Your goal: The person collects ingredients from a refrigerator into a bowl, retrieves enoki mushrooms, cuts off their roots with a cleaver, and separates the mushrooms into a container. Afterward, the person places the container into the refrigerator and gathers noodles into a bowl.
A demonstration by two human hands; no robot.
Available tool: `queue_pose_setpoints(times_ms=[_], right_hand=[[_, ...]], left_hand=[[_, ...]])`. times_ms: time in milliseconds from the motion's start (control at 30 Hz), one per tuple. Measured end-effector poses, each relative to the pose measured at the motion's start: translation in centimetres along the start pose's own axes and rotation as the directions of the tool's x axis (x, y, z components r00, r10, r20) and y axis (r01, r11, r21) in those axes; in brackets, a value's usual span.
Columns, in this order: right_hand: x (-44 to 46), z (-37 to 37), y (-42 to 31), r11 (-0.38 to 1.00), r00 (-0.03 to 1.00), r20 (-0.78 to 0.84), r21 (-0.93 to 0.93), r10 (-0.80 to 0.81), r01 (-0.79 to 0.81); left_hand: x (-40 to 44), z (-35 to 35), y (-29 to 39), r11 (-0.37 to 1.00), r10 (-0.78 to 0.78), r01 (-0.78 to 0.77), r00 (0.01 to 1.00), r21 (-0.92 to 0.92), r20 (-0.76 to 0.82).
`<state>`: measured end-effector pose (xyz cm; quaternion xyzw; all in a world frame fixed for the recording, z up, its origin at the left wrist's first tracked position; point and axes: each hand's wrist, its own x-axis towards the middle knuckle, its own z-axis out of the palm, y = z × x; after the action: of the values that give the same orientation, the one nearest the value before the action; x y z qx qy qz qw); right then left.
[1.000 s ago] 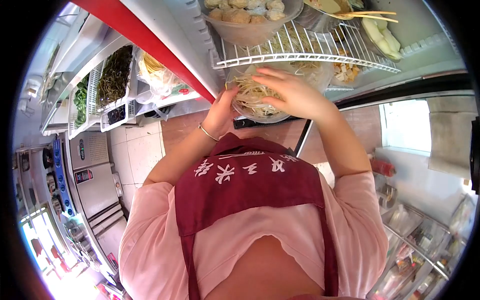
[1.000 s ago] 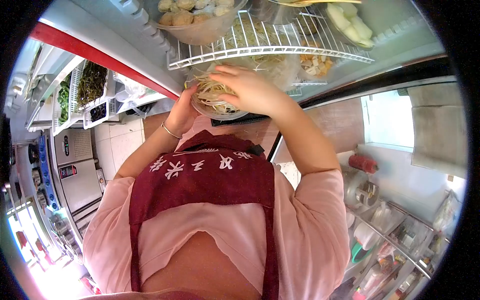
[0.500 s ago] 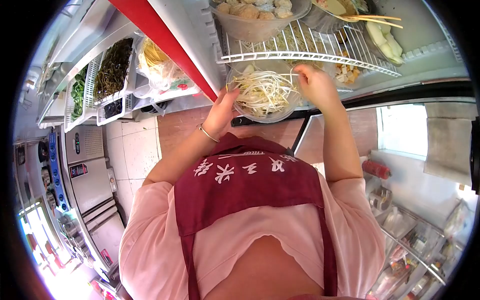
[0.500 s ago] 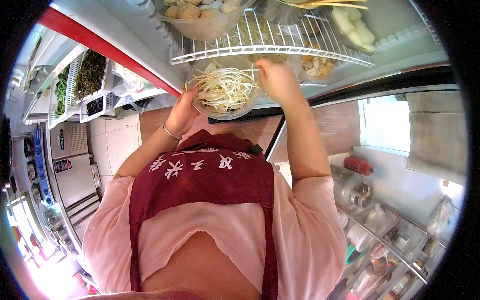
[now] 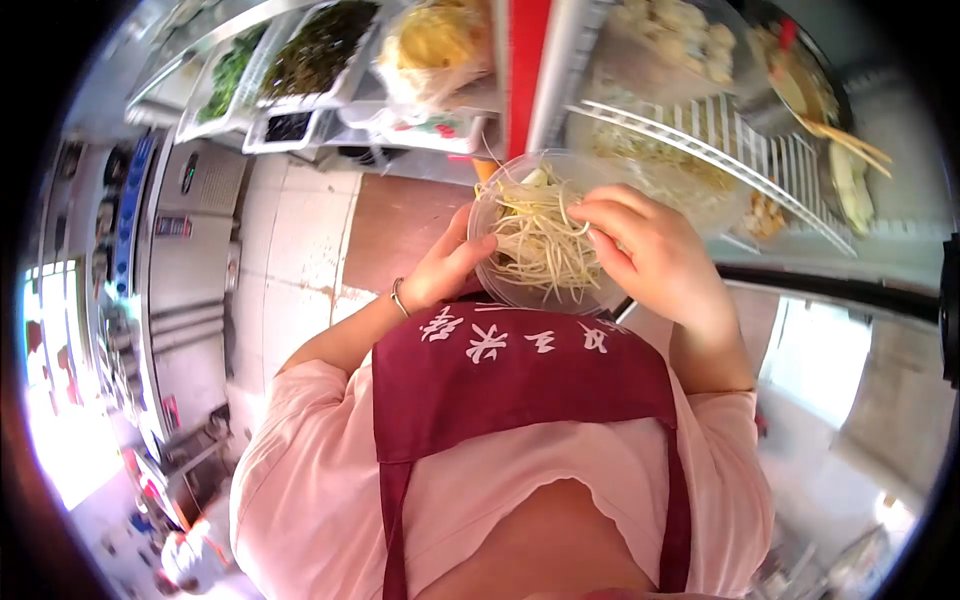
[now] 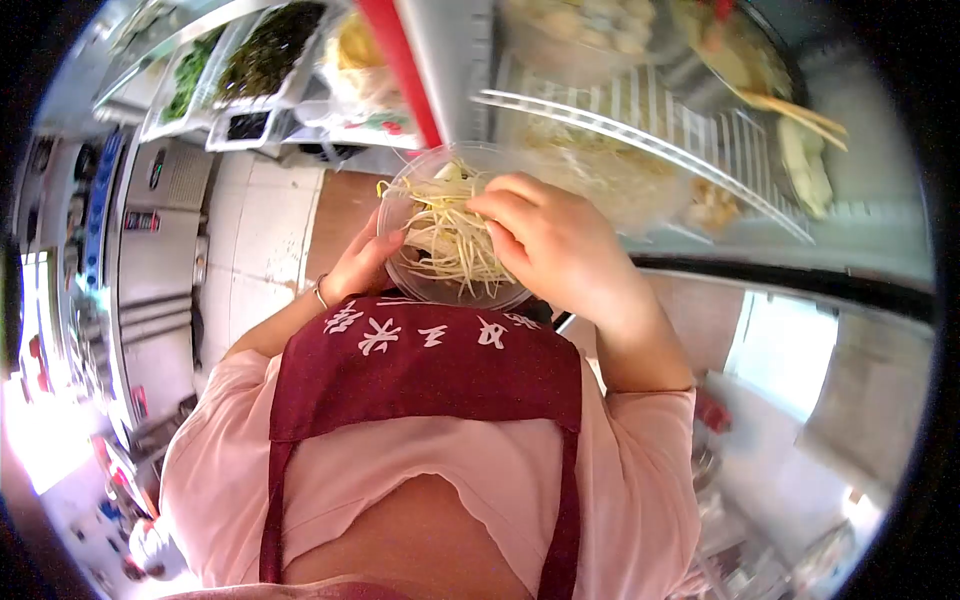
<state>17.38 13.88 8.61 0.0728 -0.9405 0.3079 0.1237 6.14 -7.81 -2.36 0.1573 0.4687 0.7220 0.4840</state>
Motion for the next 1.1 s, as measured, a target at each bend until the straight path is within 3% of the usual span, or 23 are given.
queue_pose_setpoints(times_ms=[33, 67, 133, 167, 200, 267, 333, 400, 533, 600, 633, 700, 733, 800, 833, 933, 1000, 1100], right_hand=[[1.1, 1.1, -0.5, 0.995, 1.000, -0.014, -0.098, -0.027, 0.026], [2.0, 2.2, -0.9, 0.995, 0.998, 0.004, -0.082, -0.063, 0.063], [3.9, 4.7, -1.3, 0.986, 0.966, 0.249, -0.124, -0.074, 0.107], [4.9, 6.6, -1.3, 0.979, 0.947, 0.274, -0.068, -0.166, 0.191], [6.2, 7.5, -1.5, 0.968, 0.935, 0.281, -0.058, -0.219, 0.244], [8.7, 8.7, -3.0, 0.969, 0.904, 0.375, -0.057, -0.204, 0.242], [11.2, 10.4, -3.9, 0.947, 0.904, 0.330, -0.072, -0.273, 0.312], [14.2, 12.1, -5.0, 0.910, 0.900, 0.160, -0.019, -0.406, 0.414], [20.4, 15.7, -6.5, 0.895, 0.886, 0.129, 0.097, -0.444, 0.435], [24.0, 17.6, -7.4, 0.901, 0.908, 0.148, 0.263, -0.391, 0.345], [26.1, 18.8, -7.8, 0.900, 0.904, 0.155, 0.255, -0.399, 0.354], [31.2, 21.6, -8.6, 0.886, 0.938, 0.167, 0.411, -0.304, 0.214], [34.3, 23.4, -9.1, 0.889, 0.935, 0.170, 0.399, -0.311, 0.223], [40.6, 27.5, -9.5, 0.886, 0.980, 0.149, 0.460, -0.134, 0.052], [44.5, 30.1, -9.2, 0.874, 0.983, 0.135, 0.484, -0.122, 0.042], [56.5, 37.5, -8.7, 0.928, 0.988, 0.104, 0.367, -0.113, 0.068], [64.3, 43.4, -7.5, 0.914, 0.972, 0.235, 0.389, 0.022, -0.115], [73.0, 51.4, -5.6, 0.987, 0.971, 0.233, 0.135, 0.055, -0.088]], left_hand=[[-1.1, -0.5, 0.4, 1.000, -0.019, 0.019, 0.999, -0.011, -0.026], [-2.2, -1.0, 0.7, 0.999, -0.037, 0.036, 0.998, -0.024, -0.051], [-4.1, -2.1, 0.7, 1.000, 0.009, -0.012, 0.992, -0.027, -0.123], [-4.9, -2.7, 0.7, 0.999, 0.032, -0.037, 0.987, -0.028, -0.157], [-5.6, -3.1, 0.9, 0.981, 0.020, -0.057, 0.980, -0.187, -0.198], [-7.0, -4.4, 1.6, 0.959, -0.022, -0.069, 0.949, -0.275, -0.315], [-8.1, -6.4, 2.3, 0.954, 0.045, -0.148, 0.930, -0.260, -0.364], [-8.9, -8.7, 2.8, 0.944, 0.098, -0.213, 0.911, -0.253, -0.402], [-10.3, -15.0, 4.0, 0.924, 0.162, -0.305, 0.858, -0.230, -0.487], [-10.7, -19.0, 4.7, 0.901, 0.184, -0.351, 0.843, -0.257, -0.505], [-10.9, -21.2, 5.1, 0.894, 0.194, -0.363, 0.841, -0.261, -0.505], [-11.4, -25.5, 6.1, 0.862, 0.218, -0.420, 0.813, -0.285, -0.540], [-11.9, -27.4, 7.0, 0.843, 0.224, -0.445, 0.801, -0.303, -0.555], [-12.9, -32.2, 8.1, 0.845, 0.299, -0.496, 0.748, -0.201, -0.593], [-13.7, -34.4, 8.8, 0.840, 0.294, -0.499, 0.750, -0.214, -0.593], [-16.2, -40.1, 10.6, 0.884, 0.273, -0.448, 0.727, -0.134, -0.630], [-17.7, -43.7, 11.3, 0.876, 0.282, -0.472, 0.667, -0.098, -0.690], [-19.7, -47.6, 11.6, 0.885, 0.240, -0.453, 0.635, -0.103, -0.734]])
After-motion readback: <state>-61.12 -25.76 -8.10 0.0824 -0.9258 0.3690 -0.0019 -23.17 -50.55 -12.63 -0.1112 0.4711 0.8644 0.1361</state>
